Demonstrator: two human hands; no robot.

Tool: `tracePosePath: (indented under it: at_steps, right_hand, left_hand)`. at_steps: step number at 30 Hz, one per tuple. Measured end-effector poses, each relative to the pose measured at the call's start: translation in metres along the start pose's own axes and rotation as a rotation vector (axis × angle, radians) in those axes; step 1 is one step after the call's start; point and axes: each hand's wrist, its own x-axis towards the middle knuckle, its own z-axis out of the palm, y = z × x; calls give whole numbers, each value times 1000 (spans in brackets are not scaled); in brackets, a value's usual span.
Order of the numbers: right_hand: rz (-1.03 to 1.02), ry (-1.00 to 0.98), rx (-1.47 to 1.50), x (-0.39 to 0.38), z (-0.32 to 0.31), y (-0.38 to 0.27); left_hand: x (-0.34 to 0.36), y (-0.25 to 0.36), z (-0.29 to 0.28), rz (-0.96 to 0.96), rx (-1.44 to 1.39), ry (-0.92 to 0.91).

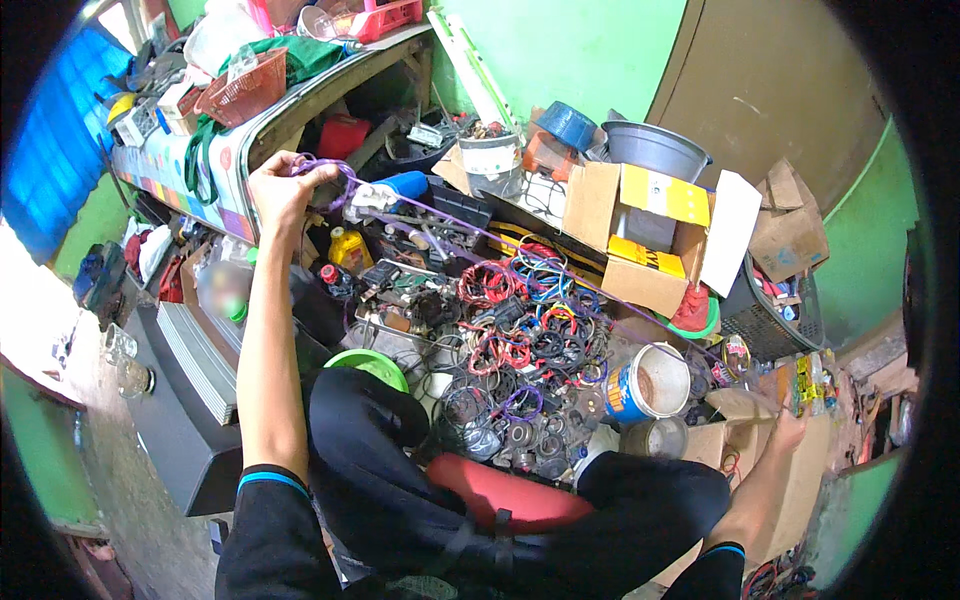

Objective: The person sits cross-legged on the floor and repeatedly picks up, untangles, and straightens individual purple wires from a large pile of mixed wires. They hold each wire with both hands, pull it taut, and place it back into the pile.

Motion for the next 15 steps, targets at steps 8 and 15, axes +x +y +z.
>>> tracePosePath:
  at_steps: [8, 15]
  right_hand:
    - [-205, -857, 359, 0, 14, -19]
    - [-831, -810, 782, -46, -135, -251]
  left_hand:
    - [-5, 18, 16, 16, -183, 59]
    - [-57, 83, 61, 123, -271, -290]
